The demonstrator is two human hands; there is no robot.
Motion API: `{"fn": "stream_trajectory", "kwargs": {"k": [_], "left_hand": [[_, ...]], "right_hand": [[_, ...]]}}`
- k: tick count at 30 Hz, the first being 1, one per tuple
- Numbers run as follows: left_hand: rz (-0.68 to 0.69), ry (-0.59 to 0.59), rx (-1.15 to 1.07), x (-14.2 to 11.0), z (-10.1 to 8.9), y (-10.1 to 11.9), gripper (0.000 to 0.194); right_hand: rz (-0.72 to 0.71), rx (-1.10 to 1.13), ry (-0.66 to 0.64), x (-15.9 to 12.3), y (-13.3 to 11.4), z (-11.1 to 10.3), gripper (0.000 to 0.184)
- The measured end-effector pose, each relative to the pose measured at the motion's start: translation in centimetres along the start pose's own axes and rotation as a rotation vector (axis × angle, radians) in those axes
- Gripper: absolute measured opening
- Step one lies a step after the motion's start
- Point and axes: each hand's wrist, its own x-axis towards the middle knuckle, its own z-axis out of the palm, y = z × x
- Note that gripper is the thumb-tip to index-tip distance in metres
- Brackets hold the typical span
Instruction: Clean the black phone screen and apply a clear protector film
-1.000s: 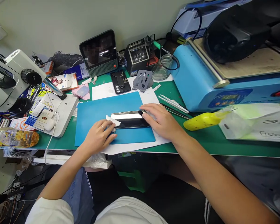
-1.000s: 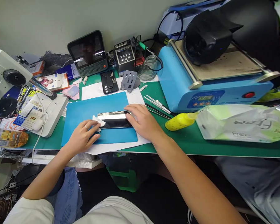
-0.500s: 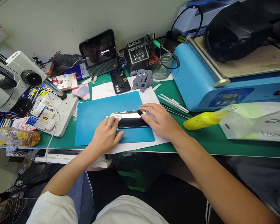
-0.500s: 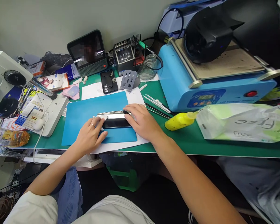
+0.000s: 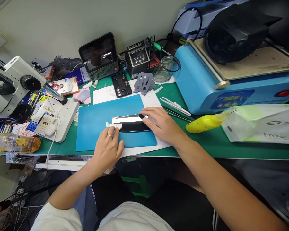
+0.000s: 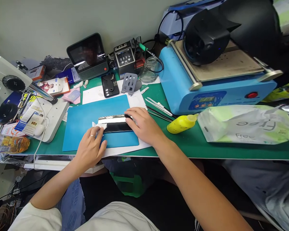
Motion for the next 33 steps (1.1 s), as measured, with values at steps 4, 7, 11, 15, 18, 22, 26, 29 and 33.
{"fn": "stream_trajectory", "kwargs": {"k": [4,7,11,15,18,22,26,29,33], "left_hand": [[-0.011,-0.025,-0.014,2.1,0.6,-1.0,0.048],[-0.002,-0.034,-0.023,2.0,0.5,-0.8,0.048],[0.036,-0.020,-0.053,0.2,0.3,0.3,0.051],[0.018,-0.024,-0.047,1.0,0.5,0.4,0.051],[-0.010,-0.043,-0.043,2.5,0.7,0.1,0.050],[-0.024,-0.021,-0.058,2.0,0.8,0.3,0.052],[-0.022,0.007,-0.062,1.1,1.1,0.3,0.055],[-0.048,0.013,-0.067,2.1,1.4,-0.4,0.055],[-0.069,0.027,-0.091,2.3,1.4,-0.5,0.054]], "right_hand": [[-0.006,-0.010,0.010,-0.1,0.2,0.2,0.036],[0.001,-0.011,0.010,-0.1,0.2,0.2,0.037],[0.001,-0.006,0.002,0.0,0.1,0.2,0.036],[-0.011,-0.013,0.003,0.0,0.1,0.3,0.036],[-0.007,-0.019,0.011,-0.1,0.2,0.3,0.034],[-0.003,-0.012,0.009,-0.1,0.1,0.3,0.034],[-0.006,-0.007,0.010,-0.1,0.0,0.3,0.035],[-0.005,-0.004,0.008,-0.1,0.0,0.3,0.035],[0.005,0.008,0.008,-0.1,-0.1,0.2,0.034]]}}
